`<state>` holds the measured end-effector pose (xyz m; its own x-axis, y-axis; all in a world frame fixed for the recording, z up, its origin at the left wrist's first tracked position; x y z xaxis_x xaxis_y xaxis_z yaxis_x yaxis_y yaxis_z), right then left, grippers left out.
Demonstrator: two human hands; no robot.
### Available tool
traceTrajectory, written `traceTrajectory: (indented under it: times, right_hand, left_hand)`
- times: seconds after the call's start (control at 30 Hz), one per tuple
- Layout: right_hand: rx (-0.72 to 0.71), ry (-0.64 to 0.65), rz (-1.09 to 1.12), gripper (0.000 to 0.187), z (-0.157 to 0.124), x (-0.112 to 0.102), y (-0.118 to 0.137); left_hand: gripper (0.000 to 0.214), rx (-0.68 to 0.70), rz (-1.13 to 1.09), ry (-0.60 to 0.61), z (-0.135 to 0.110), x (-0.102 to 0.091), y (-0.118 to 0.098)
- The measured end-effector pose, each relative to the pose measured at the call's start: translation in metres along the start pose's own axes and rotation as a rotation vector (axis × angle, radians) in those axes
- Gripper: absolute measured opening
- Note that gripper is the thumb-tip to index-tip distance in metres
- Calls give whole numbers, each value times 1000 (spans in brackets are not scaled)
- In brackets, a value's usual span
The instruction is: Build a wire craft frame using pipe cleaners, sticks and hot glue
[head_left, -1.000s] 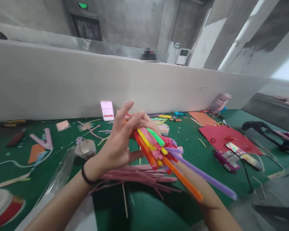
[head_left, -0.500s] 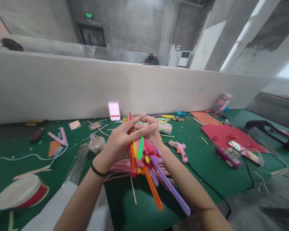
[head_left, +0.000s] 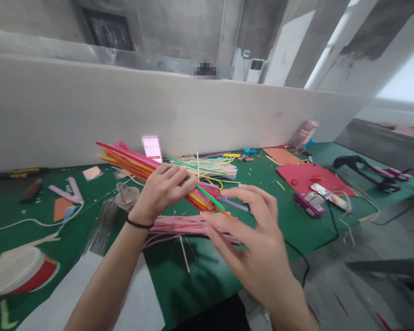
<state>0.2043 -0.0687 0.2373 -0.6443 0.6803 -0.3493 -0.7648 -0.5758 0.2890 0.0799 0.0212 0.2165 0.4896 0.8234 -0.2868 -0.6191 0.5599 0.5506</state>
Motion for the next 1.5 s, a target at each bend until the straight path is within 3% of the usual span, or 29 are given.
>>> traceTrajectory:
  times: [0.13,0.27,0.37,0.5,0.67,0.83,1.07,1.2,1.3,1.37,1.43,1.5]
  right_hand:
    - [92,-10,-89,15,-12,29,-33]
    - [104,19,-115,11,-21,34,-48]
    - [105,47,-124,8,-31,45,-50]
    - [80,121,-119,7,-54,77,-51]
    - [65,143,-93,6,-82,103,-52]
    - [53,92,-44,6,-93,104,-53]
    - [8,68,-85,11,-117,101,-66]
    - [27,84,-62,11,-126,98,-70]
    - [20,89,-61,11,-128,87,-72]
    - [18,76,-62,12,-128,75,-78]
    - [24,67,-68,13,-129,62,-87]
    - [34,75,-80,12,-131,53,-99]
  left_hand:
    - [16,73,-57,-27,4,3,-19]
    - [16,115,-31,-2,-4,8,-25]
    - [14,163,10,110,-19,16,-33]
    - [14,194,19,278,-45,23,-45]
    - [13,179,21,395,-70,26,-55]
    - [9,93,-3,395,-88,25,-60]
    - [10,155,43,401,-112,36,-71]
    - [11,169,10,401,-113,36,-73]
    - [16,121,-40,388,-107,31,-63]
    - [17,86,-52,379,-101,29,-45]
    - [13,78,-54,341,-94,23,-17]
    - [11,-20,-54,330,-92,14,26]
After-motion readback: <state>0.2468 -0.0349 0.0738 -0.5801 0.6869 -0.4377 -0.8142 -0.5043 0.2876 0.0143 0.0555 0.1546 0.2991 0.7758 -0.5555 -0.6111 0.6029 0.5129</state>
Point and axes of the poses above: each hand's wrist, its own z-axis towards the middle knuckle, its own x-axis out of the palm, y = z × x, the point moved 9 cm from there along z, towards the middle knuckle, and after that the axes turned 14 degrees about -y, right-handed, at the moved point
